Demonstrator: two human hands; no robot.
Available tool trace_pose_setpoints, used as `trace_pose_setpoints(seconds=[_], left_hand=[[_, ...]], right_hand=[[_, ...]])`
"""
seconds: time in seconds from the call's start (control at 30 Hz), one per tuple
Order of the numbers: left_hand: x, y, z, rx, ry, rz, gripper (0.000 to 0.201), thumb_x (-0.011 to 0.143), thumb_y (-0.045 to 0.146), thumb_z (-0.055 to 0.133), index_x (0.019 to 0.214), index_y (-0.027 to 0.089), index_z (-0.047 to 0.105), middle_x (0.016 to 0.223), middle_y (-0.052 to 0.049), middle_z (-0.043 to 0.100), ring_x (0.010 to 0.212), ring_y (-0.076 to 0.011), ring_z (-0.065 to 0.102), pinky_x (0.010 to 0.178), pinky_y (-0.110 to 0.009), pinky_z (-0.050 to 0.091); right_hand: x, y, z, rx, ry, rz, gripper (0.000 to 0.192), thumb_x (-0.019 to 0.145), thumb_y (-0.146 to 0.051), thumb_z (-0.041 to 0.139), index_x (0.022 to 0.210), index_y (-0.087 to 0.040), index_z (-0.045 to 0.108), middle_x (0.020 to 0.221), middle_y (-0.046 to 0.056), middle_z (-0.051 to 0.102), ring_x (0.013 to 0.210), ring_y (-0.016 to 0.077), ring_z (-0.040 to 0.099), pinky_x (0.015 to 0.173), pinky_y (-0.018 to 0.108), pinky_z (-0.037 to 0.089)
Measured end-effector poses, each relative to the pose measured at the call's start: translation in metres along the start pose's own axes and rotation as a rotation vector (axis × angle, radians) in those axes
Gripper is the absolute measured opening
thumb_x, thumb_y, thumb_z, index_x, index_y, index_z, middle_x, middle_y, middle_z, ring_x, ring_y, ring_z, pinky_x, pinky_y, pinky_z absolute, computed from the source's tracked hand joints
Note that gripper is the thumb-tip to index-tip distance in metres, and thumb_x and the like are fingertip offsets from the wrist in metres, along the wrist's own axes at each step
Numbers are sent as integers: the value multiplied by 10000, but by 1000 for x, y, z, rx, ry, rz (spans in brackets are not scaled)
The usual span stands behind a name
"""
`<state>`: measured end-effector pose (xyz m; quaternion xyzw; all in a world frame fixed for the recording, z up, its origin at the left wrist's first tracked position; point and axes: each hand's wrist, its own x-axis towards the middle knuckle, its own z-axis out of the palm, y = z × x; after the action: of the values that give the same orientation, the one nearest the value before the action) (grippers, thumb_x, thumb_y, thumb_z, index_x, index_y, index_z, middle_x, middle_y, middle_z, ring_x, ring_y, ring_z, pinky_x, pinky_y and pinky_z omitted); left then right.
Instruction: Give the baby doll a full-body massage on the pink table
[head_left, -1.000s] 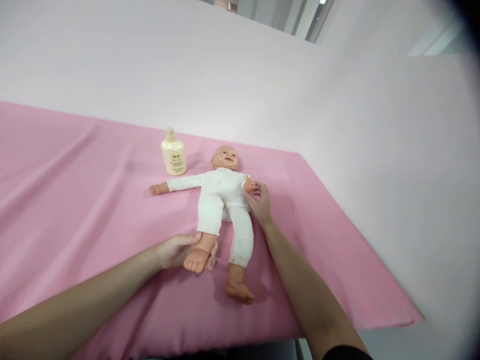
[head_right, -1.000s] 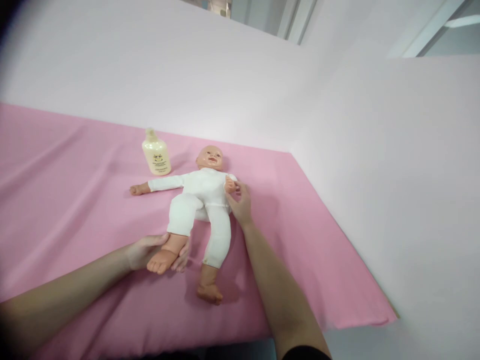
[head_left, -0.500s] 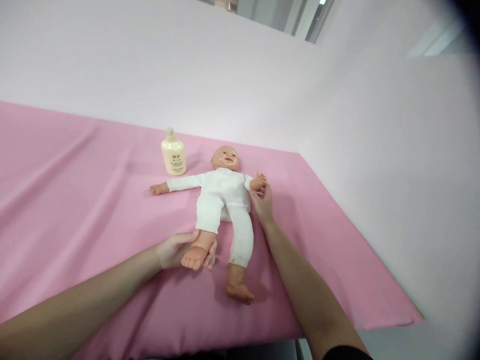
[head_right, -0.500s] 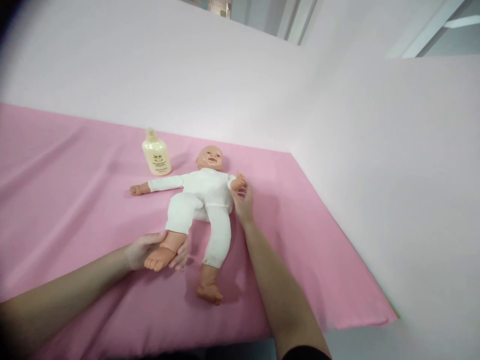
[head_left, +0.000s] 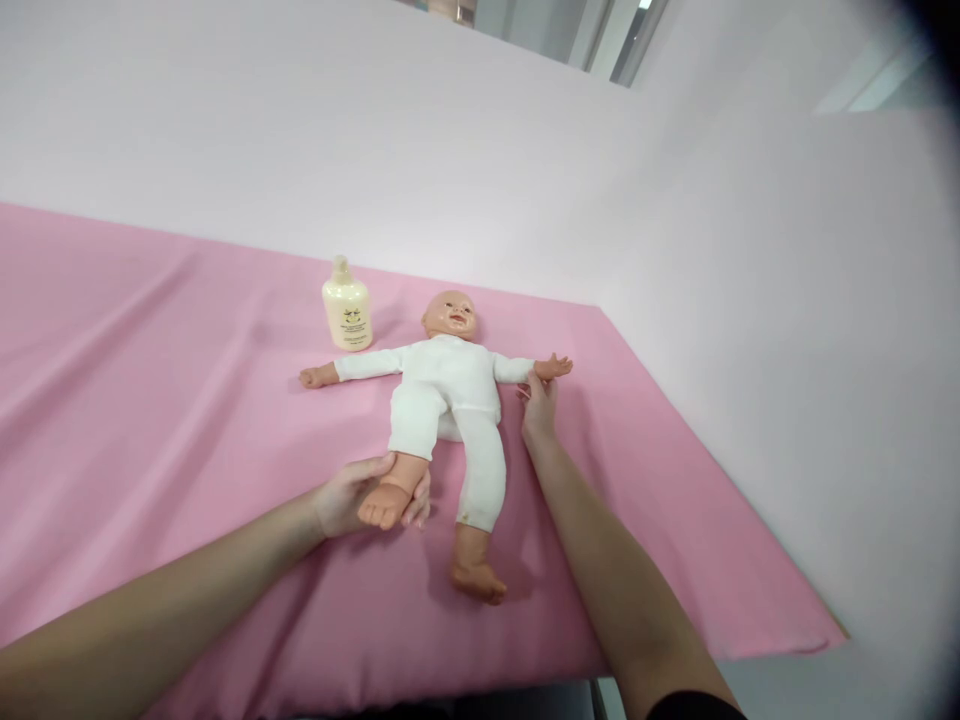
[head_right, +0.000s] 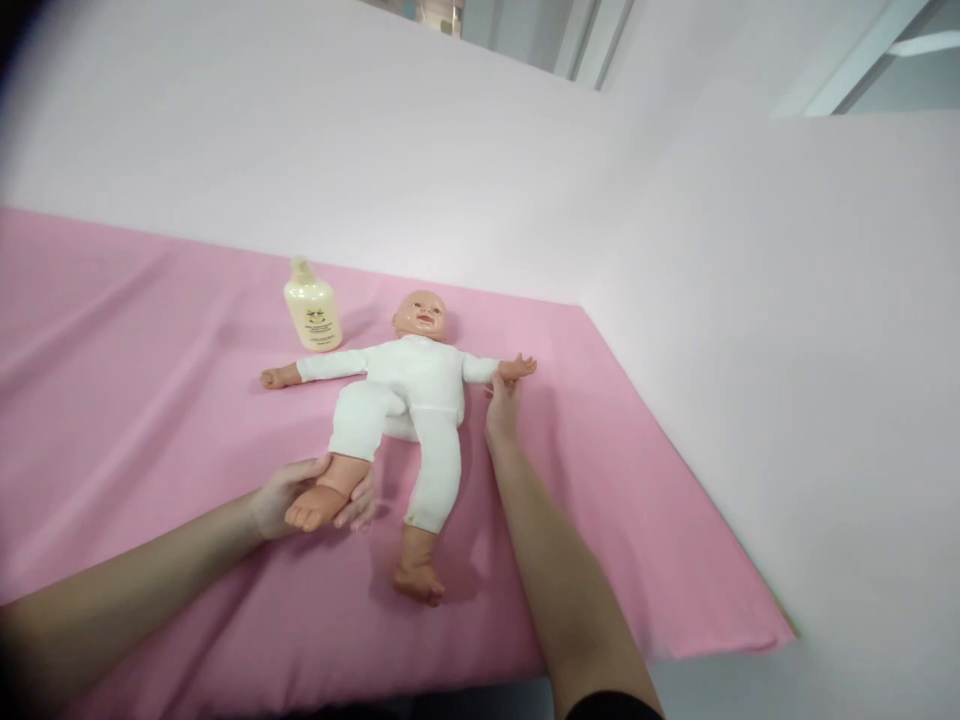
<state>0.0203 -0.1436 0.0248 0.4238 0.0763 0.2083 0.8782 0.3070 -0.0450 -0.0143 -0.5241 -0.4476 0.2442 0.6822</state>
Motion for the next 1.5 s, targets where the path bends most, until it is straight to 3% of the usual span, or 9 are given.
trace_pose_setpoints(seconds=[0.1, 0.27, 0.5, 0.77, 0.97, 1.1, 1.33, 1.5], left_hand=[[0, 1, 2, -34, 50, 15, 480, 782, 586, 450, 769, 120, 565, 592, -47, 519, 634, -205, 505, 730, -387, 379], [1, 3, 3, -114, 154, 27, 470, 806, 573, 441, 727, 121, 546, 579, -35, 484, 619, -187, 488, 713, -370, 383], [1, 6, 6, -116, 341, -16, 475, 801, 588, 473, 698, 128, 536, 610, -25, 462, 637, -180, 486, 760, -389, 417], [3, 3, 3, -127, 360, -34, 482, 800, 587, 482, 710, 120, 558, 609, -28, 466, 625, -175, 476, 721, -359, 417], [5, 5, 5, -128, 327, -12, 444, 810, 548, 508, 705, 121, 566, 602, -27, 481, 578, -154, 464, 669, -329, 416], [4, 3, 3, -119, 236, -44, 459, 794, 555, 529, 734, 104, 590, 607, -35, 514, 601, -158, 494, 688, -318, 408], [-2, -5, -5, -51, -61, -153, 482, 770, 542, 541, 901, 79, 572, 748, -79, 603, 742, -220, 568, 769, -353, 389], [-5, -3, -6, -34, -81, -218, 476, 775, 529, 548, 940, 83, 559, 800, -88, 618, 802, -224, 571, 791, -347, 382]], right_hand=[[-6, -12, 6, 3, 24, 14, 489, 777, -419, 551, 1214, -239, 424, 1199, 83, 540, 951, 168, 584, 744, 320, 501], [-19, -28, 14, -132, -154, -174, 413, 757, -353, 616, 1136, -228, 510, 1103, 61, 581, 889, 161, 575, 768, 307, 486], [-26, -39, 14, -385, -330, -463, 336, 785, -328, 619, 1115, -278, 575, 1084, 53, 558, 1024, 204, 521, 894, 378, 463], [-26, -39, 16, -466, -365, -580, 288, 836, -355, 570, 1116, -295, 603, 1098, 62, 563, 1069, 223, 519, 1010, 428, 397], [-26, -41, 17, -489, -391, -570, 289, 841, -335, 565, 1127, -301, 595, 1104, 58, 557, 1090, 222, 510, 1021, 438, 383], [-26, -41, 16, -419, -367, -535, 289, 820, -325, 596, 1106, -280, 596, 1103, 59, 555, 1087, 214, 507, 996, 415, 404], [-23, -32, 14, -258, -281, -332, 357, 767, -290, 630, 1110, -240, 548, 1081, 53, 562, 979, 182, 541, 832, 340, 477], [-18, -26, 14, -134, -191, -94, 432, 744, -341, 647, 1138, -219, 518, 1081, 63, 586, 895, 162, 581, 761, 301, 495]])
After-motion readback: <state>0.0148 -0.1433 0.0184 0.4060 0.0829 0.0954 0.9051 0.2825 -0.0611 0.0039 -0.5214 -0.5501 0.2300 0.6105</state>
